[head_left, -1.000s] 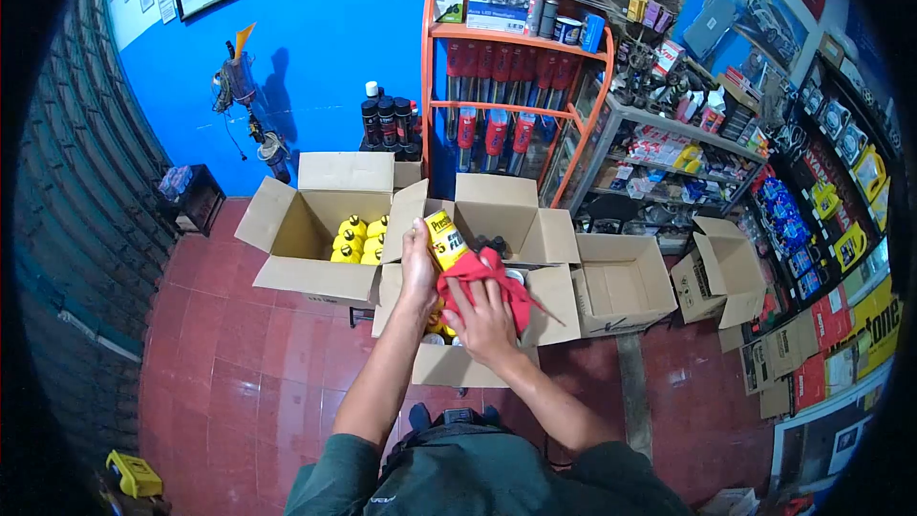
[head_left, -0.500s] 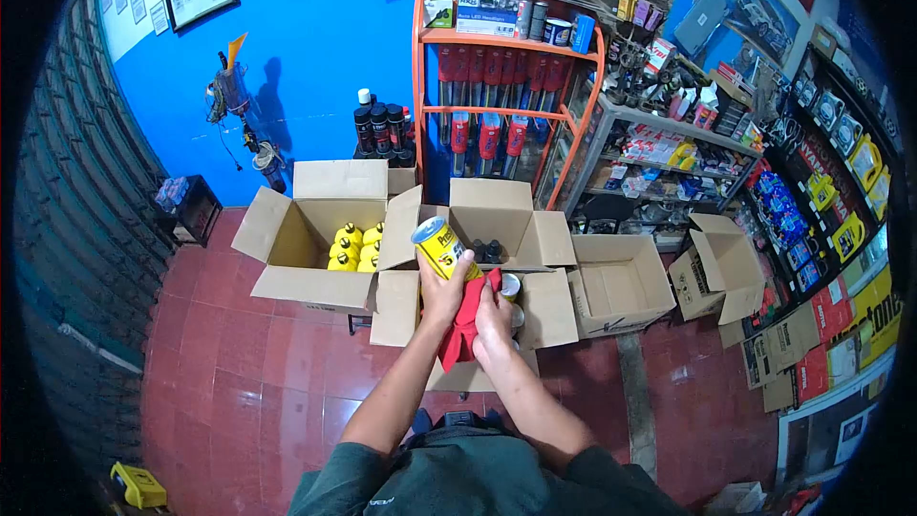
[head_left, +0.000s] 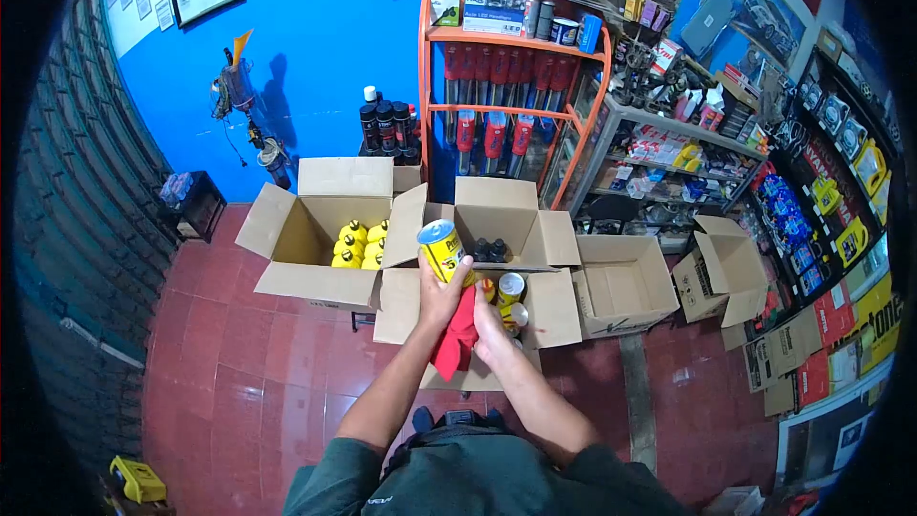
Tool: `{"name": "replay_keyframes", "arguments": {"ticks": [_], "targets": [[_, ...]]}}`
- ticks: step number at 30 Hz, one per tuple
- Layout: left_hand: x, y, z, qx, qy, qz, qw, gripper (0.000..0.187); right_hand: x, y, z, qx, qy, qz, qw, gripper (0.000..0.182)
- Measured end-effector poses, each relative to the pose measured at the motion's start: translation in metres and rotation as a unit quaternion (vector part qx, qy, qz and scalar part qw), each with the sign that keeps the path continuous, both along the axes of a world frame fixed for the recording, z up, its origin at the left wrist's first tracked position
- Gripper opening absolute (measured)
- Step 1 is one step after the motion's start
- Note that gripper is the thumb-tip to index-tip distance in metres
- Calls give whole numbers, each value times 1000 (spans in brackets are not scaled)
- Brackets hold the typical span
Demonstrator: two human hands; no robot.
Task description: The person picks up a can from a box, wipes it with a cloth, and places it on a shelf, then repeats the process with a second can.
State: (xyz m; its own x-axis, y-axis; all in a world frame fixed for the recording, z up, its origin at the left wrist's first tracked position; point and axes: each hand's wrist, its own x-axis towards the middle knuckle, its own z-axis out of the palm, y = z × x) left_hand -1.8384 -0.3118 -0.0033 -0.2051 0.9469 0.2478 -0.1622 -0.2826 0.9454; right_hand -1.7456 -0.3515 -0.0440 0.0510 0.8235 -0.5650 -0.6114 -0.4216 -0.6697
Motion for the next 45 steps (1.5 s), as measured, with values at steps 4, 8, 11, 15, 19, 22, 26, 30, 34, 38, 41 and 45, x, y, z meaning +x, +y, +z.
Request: {"name": "replay_keyframes", "arguments": {"ticks": [4, 8, 11, 15, 19, 22, 26, 30, 34, 38, 41, 45], "targets": [[-13, 11, -9, 22, 39, -11, 999, 55, 15, -12, 5, 44, -182, 79, 979, 51], [-23, 15, -24, -40, -20, -53, 998, 57, 43, -21, 29, 98, -171, -4, 980, 40], [-34, 14, -47, -116, 27, -112, 987, 61, 57, 2, 55, 204, -301, -126, 923, 43], [-28, -12, -11, -72, 116, -212, 968, 64, 41, 19, 119, 417, -448, -119, 782, 46], [-18, 1, -43, 17, 205, -139, 969, 64, 26, 23, 122, 439, -654, 126, 603, 61], [-19, 4, -45, -23, 191, -203, 960, 56, 10, 22, 117, 371, -742, 118, 546, 57], [-17, -4, -19, -11, 115, -149, 982, 52, 9, 23, 106, 510, -694, 32, 507, 39], [-28, -15, 1, -1, 165, -120, 979, 78, 29, 15, 125, 436, -732, 62, 521, 31], [-23, -8, -9, 98, 219, -114, 964, 70, 21, 25, 114, 571, -662, 15, 485, 33], [-17, -23, -5, 31, 248, -23, 968, 59, 15, 16, 116, 441, -754, 75, 482, 38], [-8, -23, -2, -26, 294, 68, 953, 34, 1, 10, 119, 366, -821, 96, 427, 37], [-13, -32, 12, -7, 342, 97, 935, 26, -11, 5, 126, 293, -867, 119, 385, 33]]}}
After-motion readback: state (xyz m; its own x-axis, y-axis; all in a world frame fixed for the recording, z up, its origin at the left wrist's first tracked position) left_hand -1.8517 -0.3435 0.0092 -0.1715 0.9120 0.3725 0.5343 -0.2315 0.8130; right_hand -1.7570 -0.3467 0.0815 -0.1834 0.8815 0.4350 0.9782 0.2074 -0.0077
